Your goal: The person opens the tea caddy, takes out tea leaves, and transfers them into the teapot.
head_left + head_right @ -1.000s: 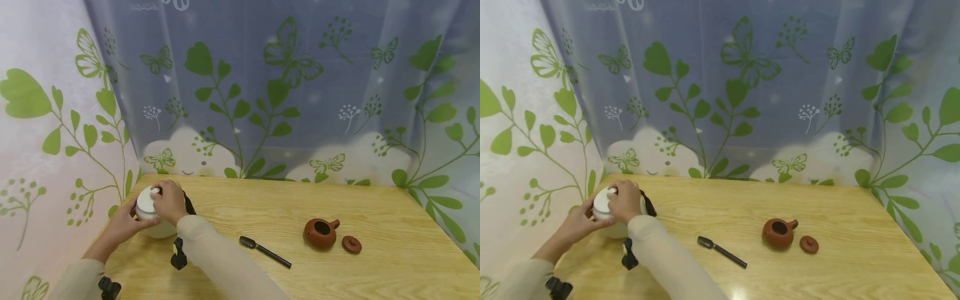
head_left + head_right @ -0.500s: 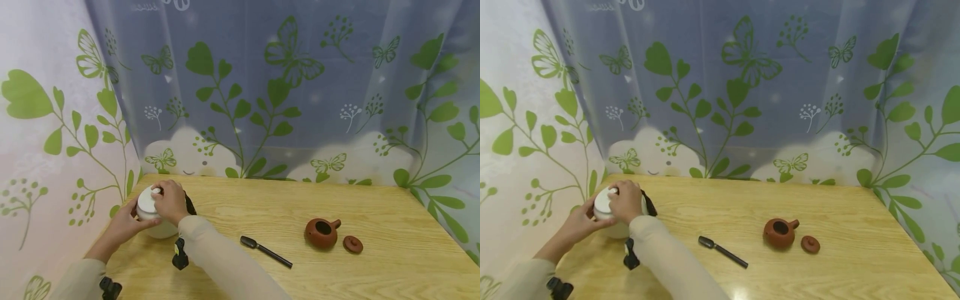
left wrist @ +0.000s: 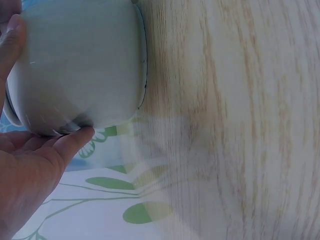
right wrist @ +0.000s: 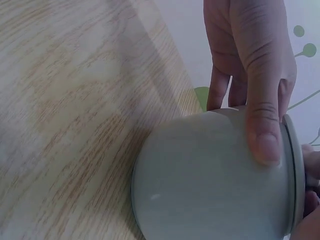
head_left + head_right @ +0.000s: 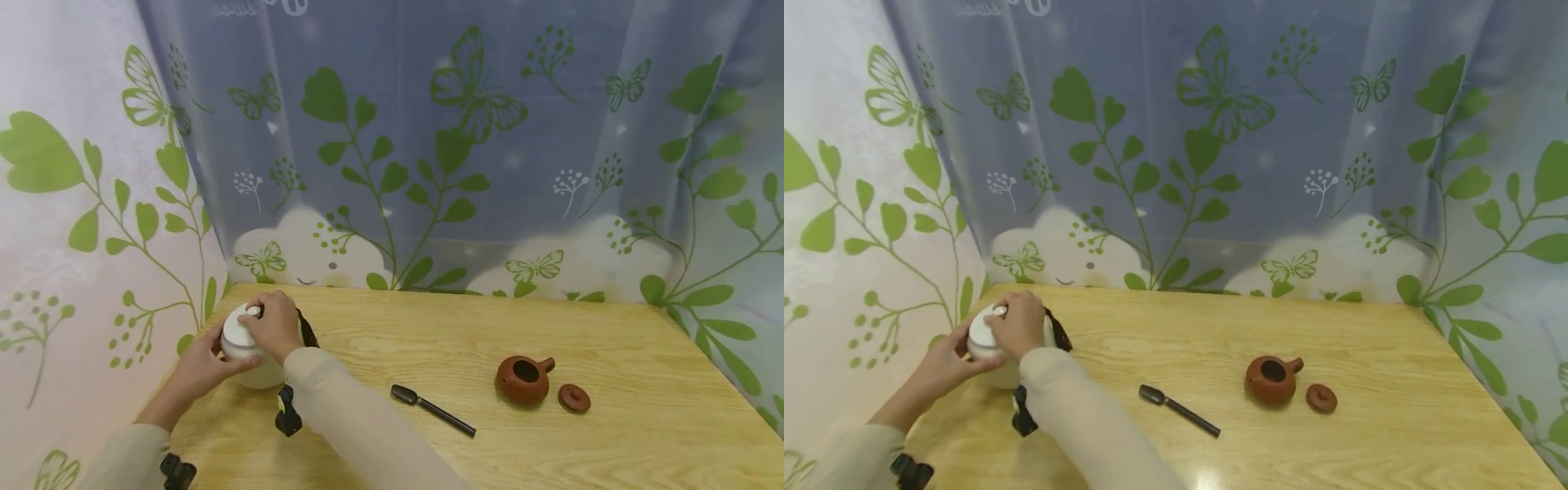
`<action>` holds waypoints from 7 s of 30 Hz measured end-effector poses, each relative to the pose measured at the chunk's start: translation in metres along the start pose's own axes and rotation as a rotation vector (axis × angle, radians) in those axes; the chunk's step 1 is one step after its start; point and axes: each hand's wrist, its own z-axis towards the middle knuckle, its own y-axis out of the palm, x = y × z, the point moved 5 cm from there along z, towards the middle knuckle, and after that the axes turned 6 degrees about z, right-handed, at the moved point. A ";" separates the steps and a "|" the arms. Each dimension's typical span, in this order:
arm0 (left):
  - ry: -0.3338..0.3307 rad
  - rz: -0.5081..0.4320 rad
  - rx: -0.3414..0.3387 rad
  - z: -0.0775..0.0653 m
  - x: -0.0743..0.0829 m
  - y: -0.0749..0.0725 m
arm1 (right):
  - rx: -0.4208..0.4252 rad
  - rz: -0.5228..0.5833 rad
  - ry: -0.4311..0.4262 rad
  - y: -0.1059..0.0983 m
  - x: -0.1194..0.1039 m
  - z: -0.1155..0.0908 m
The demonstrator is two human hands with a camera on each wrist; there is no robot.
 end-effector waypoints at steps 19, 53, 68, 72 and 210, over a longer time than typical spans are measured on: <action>0.007 -0.006 -0.022 0.002 -0.002 -0.002 | 0.064 -0.008 -0.001 0.004 0.000 -0.004; -0.002 -0.026 -0.025 0.002 0.000 -0.001 | 0.144 0.049 -0.095 0.005 0.009 -0.003; -0.018 -0.055 -0.039 0.002 -0.001 -0.001 | 0.128 0.271 -0.072 0.001 0.011 -0.004; -0.011 -0.046 -0.029 0.003 -0.002 -0.002 | 0.137 0.292 -0.072 0.000 0.012 -0.003; -0.019 -0.024 -0.072 0.003 0.001 -0.001 | -0.350 0.149 0.245 -0.229 0.176 -0.170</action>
